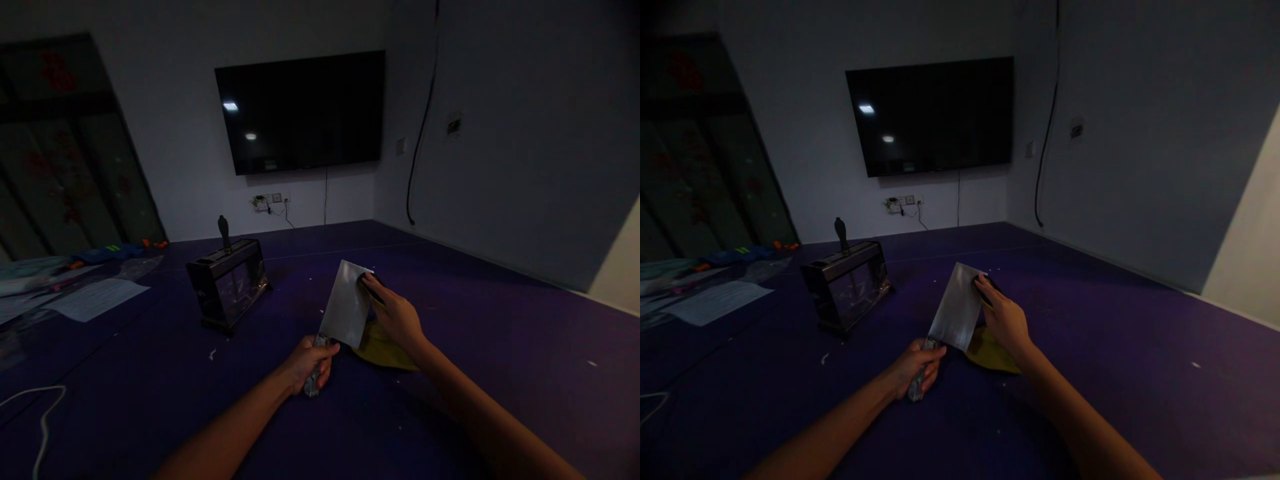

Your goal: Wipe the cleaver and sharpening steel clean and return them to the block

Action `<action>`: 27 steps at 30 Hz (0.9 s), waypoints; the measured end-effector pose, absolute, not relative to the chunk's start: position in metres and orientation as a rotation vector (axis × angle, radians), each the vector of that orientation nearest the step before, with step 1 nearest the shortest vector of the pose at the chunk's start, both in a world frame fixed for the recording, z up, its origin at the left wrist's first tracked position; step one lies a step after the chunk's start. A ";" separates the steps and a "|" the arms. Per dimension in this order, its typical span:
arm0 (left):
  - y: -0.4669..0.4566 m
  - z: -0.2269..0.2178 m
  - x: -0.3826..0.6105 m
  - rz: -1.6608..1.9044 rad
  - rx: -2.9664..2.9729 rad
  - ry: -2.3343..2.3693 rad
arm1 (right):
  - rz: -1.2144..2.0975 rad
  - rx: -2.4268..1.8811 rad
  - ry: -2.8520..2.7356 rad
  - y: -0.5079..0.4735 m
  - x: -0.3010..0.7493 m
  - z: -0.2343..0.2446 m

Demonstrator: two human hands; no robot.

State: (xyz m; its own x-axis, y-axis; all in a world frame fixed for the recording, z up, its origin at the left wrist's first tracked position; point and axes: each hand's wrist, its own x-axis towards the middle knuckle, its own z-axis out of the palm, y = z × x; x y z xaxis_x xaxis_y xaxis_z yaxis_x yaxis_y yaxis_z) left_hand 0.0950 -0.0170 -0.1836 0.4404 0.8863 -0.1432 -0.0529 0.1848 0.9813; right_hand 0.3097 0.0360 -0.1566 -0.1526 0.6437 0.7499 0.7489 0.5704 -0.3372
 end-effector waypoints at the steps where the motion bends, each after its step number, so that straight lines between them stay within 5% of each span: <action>1: -0.017 -0.184 0.095 0.808 1.192 0.893 | -0.124 -1.123 -1.872 0.036 0.309 -0.157; 14: -0.008 -0.191 0.092 0.964 0.972 0.858 | 0.212 -0.798 -2.214 0.023 0.287 -0.161; 27: -0.012 -0.187 0.093 0.786 1.171 0.850 | -0.082 -1.122 -1.943 0.030 0.302 -0.158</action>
